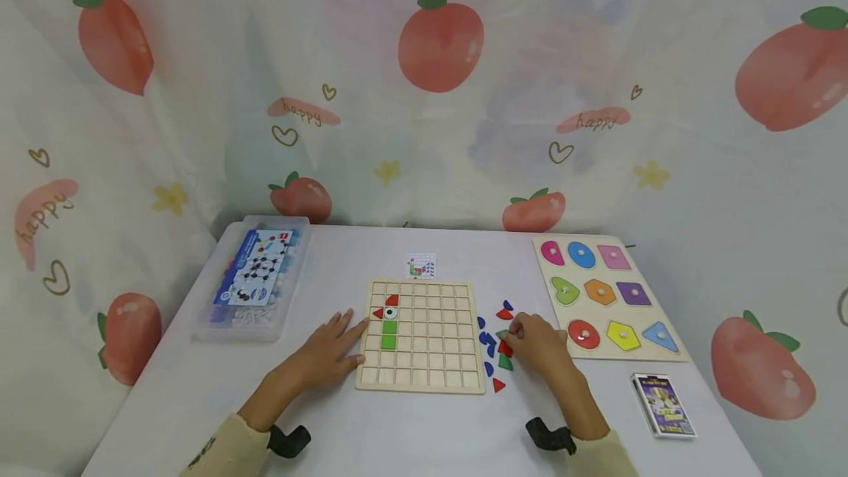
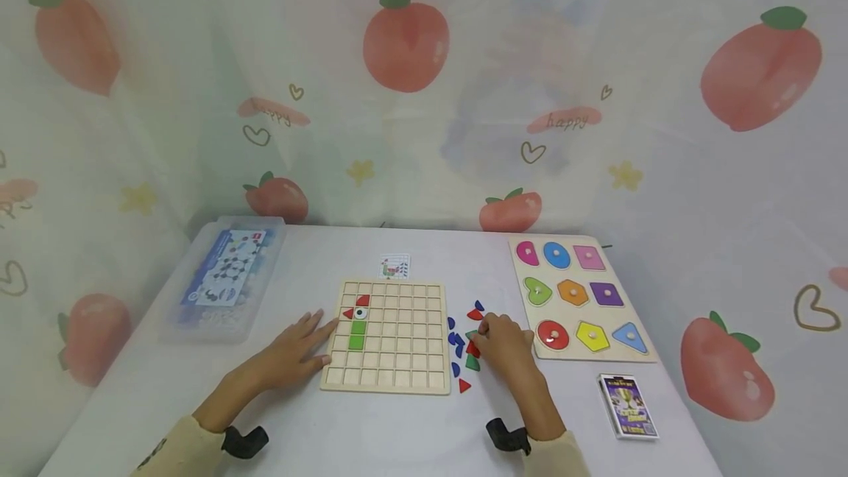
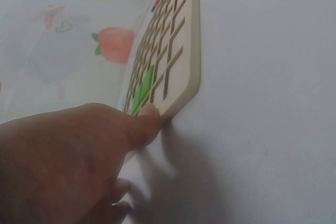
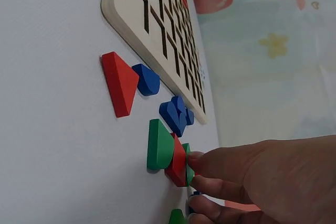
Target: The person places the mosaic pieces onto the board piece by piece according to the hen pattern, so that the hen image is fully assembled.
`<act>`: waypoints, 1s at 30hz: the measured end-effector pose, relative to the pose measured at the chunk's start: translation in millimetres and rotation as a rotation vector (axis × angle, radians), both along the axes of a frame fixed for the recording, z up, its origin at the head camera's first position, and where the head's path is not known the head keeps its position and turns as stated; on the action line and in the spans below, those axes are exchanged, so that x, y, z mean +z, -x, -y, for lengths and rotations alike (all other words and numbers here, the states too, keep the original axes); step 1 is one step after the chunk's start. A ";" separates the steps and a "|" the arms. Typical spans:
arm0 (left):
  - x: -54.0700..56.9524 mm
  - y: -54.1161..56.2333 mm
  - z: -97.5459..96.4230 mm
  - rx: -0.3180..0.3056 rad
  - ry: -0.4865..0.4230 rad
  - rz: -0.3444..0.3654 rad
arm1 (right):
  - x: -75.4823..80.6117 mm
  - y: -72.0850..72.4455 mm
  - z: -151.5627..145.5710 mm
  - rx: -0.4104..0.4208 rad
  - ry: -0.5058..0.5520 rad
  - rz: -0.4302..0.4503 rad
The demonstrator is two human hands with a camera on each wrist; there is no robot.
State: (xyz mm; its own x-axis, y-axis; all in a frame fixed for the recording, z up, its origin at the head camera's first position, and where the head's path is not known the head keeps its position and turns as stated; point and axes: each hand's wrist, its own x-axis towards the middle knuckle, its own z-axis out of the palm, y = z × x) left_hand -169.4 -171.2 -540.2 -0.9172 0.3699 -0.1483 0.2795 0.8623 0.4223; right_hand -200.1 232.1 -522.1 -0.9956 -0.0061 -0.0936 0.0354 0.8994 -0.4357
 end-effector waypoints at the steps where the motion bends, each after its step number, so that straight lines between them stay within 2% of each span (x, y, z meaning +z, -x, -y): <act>1: -0.5 0.5 0.0 0.000 -0.001 -0.003 | 0.1 1.0 0.3 0.000 -0.003 0.000; 9: -2.7 1.8 0.1 0.006 0.018 -0.007 | -1.1 9.0 4.4 -0.002 0.021 -0.005; 13: -2.5 1.9 0.0 0.000 0.008 -0.010 | -1.8 10.4 6.7 0.039 0.058 -0.007; 20: -0.4 0.6 0.2 0.003 0.002 0.005 | -4.3 12.6 6.3 0.103 0.061 -0.048; 30: 1.4 -0.2 -1.4 0.005 0.013 -0.008 | -9.4 13.4 10.5 0.101 0.084 -0.049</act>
State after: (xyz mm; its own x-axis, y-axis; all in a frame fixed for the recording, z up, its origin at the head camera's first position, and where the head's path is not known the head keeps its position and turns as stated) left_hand -169.2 -169.8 -538.8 -0.9201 0.3639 -0.1451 0.2791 0.8688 0.4091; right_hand -213.5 221.5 -531.6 -0.9929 -0.1120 -0.0397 -0.0764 0.8576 -0.5086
